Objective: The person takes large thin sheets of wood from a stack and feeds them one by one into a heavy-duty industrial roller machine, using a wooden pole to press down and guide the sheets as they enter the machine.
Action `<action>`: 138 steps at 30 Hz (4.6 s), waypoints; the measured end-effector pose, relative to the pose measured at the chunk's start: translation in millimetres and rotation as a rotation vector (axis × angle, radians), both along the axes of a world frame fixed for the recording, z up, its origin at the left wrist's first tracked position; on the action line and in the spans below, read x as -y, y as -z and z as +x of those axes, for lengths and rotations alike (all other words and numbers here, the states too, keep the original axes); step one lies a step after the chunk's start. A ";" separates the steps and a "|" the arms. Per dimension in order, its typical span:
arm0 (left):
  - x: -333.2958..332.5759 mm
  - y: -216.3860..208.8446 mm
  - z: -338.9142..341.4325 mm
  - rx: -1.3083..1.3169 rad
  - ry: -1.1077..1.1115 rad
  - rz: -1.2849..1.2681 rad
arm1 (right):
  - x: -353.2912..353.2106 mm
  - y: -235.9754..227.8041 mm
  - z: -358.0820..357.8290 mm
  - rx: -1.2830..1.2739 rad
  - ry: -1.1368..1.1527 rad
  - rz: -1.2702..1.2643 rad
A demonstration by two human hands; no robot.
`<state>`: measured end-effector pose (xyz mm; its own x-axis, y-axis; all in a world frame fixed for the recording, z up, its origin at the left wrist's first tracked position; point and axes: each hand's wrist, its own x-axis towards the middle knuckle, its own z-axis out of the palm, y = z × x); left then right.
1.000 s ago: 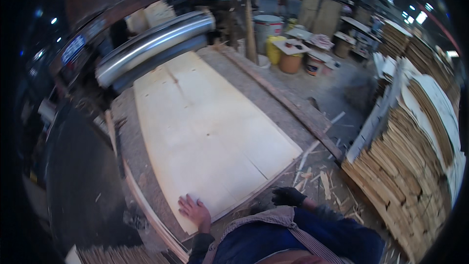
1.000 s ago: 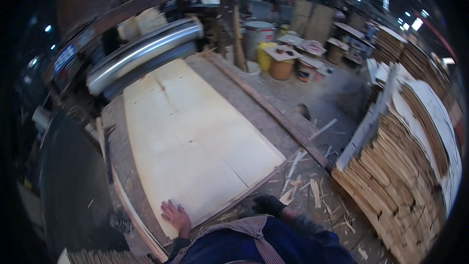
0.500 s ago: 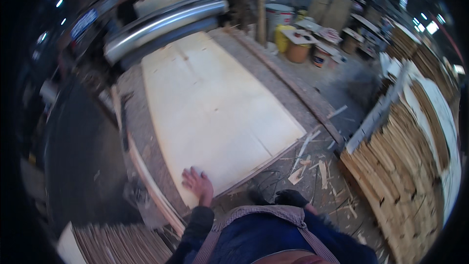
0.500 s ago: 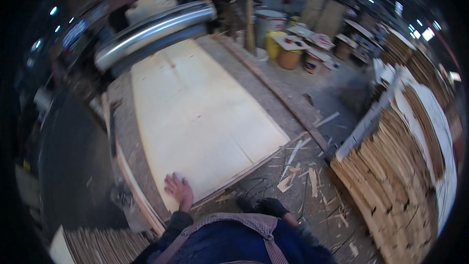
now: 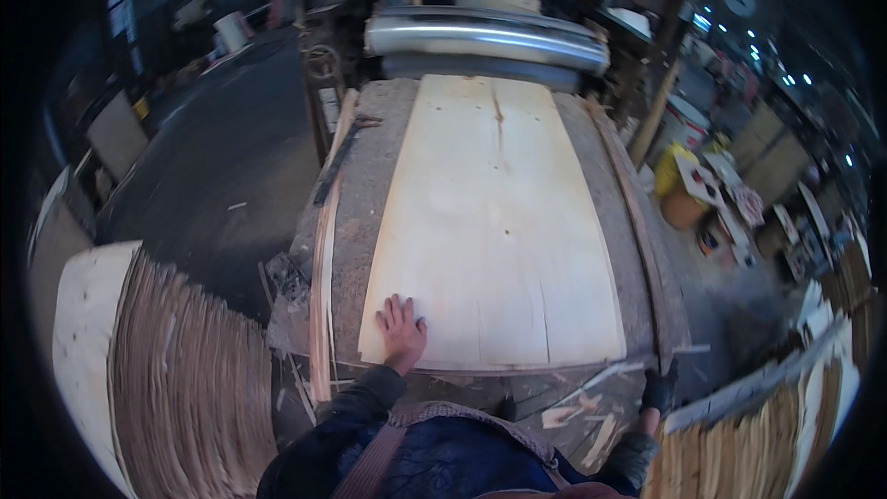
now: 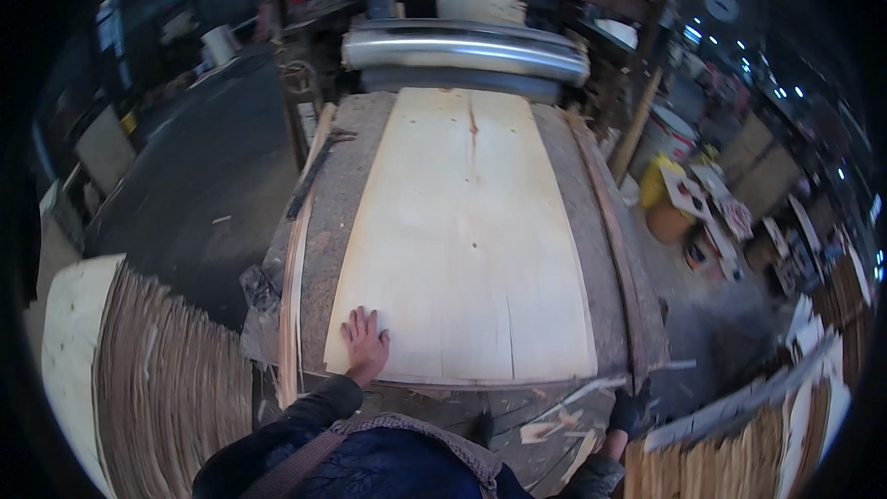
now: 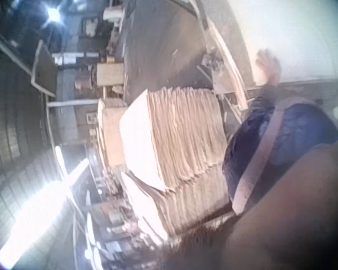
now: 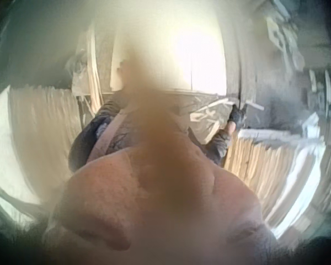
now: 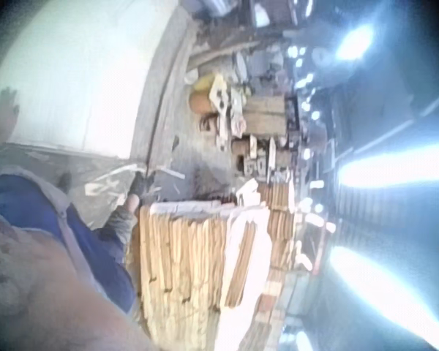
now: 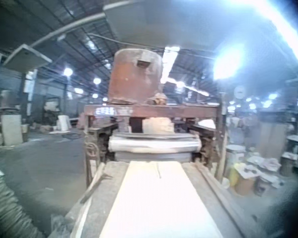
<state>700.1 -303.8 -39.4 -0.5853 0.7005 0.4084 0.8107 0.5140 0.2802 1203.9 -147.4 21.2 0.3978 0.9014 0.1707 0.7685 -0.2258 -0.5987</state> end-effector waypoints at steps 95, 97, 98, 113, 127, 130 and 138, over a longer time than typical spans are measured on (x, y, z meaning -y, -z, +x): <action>-167.7 -29.2 7.6 -0.065 -0.218 -0.006 | -345.8 -197.9 -346.3 -1.477 -1.371 -0.439; -168.7 -32.0 10.6 -0.063 -0.213 0.010 | -342.7 -193.6 -347.8 -1.518 -1.351 -0.439; -170.7 -34.0 11.4 -0.063 -0.206 0.018 | -339.7 -191.3 -345.2 -1.539 -1.337 -0.433; -167.5 -31.6 9.8 -0.059 -0.244 0.023 | -164.2 -133.3 -173.6 -1.266 -1.084 -0.469; -170.1 -34.0 12.2 -0.063 -0.211 -0.018 | -225.7 -133.2 -171.1 -1.263 -1.126 -0.497; -171.1 -30.0 10.4 -0.058 -0.230 -0.046 | -248.8 -130.9 -203.8 -1.361 -1.145 -0.527; -172.1 -22.5 5.2 -0.065 -0.241 -0.061 | -307.9 -138.6 -291.3 -1.550 -1.303 -0.489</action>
<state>705.3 -131.6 -16.9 -0.7120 0.5686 0.4120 0.6783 0.7086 0.1943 912.6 160.5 159.8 -0.8149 0.5687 0.1115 -0.3889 -0.3940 -0.8328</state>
